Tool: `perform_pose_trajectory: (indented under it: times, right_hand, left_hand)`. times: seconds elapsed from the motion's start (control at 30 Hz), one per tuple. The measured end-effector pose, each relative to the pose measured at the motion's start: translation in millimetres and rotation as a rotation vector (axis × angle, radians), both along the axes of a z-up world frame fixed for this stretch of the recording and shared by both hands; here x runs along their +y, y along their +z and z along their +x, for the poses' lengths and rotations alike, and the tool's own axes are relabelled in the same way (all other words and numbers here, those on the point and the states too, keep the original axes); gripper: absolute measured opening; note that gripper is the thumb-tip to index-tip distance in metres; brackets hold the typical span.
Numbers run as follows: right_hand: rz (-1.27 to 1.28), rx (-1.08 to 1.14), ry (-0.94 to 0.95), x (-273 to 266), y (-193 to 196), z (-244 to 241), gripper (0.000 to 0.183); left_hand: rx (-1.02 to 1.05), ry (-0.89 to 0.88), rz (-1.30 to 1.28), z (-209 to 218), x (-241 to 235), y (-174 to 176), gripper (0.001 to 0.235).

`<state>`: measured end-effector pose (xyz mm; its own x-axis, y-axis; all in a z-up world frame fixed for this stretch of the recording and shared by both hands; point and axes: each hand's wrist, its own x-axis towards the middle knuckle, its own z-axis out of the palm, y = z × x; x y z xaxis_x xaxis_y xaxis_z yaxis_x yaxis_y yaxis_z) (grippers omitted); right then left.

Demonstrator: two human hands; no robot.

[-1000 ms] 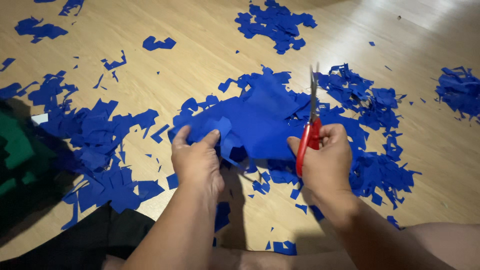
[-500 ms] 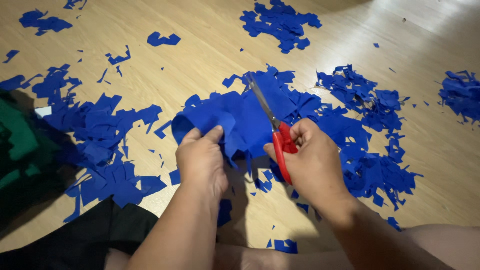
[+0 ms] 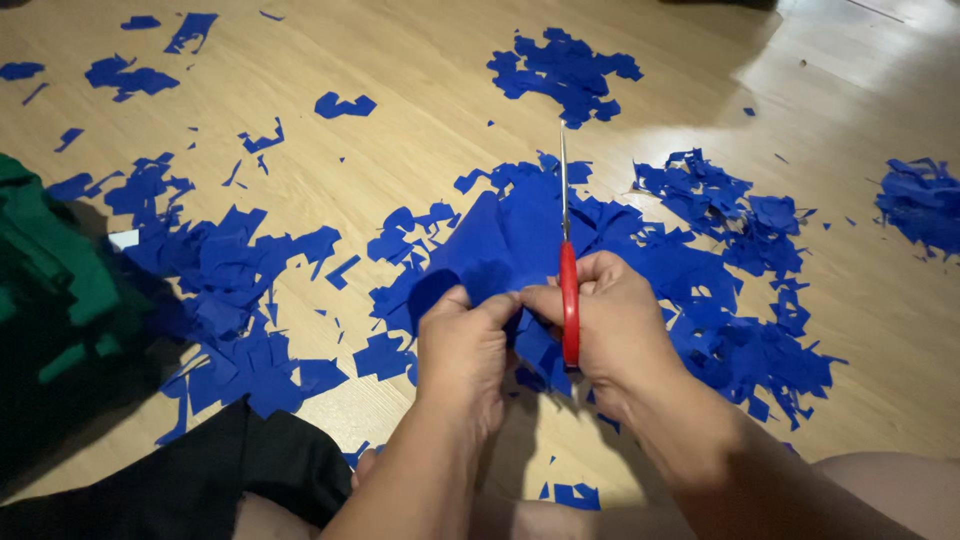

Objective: The person sits on the floor and uses red scissors to cut a large sheet of blue paper into small, irregular pieces. The cut pieces accumulate on the floor around the person as they continue cutting.

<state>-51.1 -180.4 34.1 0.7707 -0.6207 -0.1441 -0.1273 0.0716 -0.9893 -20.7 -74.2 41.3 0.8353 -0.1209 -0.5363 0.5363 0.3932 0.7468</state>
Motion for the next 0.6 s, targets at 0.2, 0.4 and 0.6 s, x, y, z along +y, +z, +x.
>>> perform_pose_trajectory:
  times: [0.2,0.4,0.6]
  right_hand:
    - [-0.008,-0.059,0.006,-9,9,-3,0.032]
    - [-0.778,0.235,-0.112,-16,39,-18,0.025]
    - [-1.049,0.160,0.077,-12,14,-20,0.025]
  left_hand:
    - [0.075,-0.001,-0.040,-7,-5,6,0.018]
    - [0.082,0.075,0.048,17,-7,-20,0.029]
    - [0.197,-0.096,-0.014,-4,-33,0,0.015]
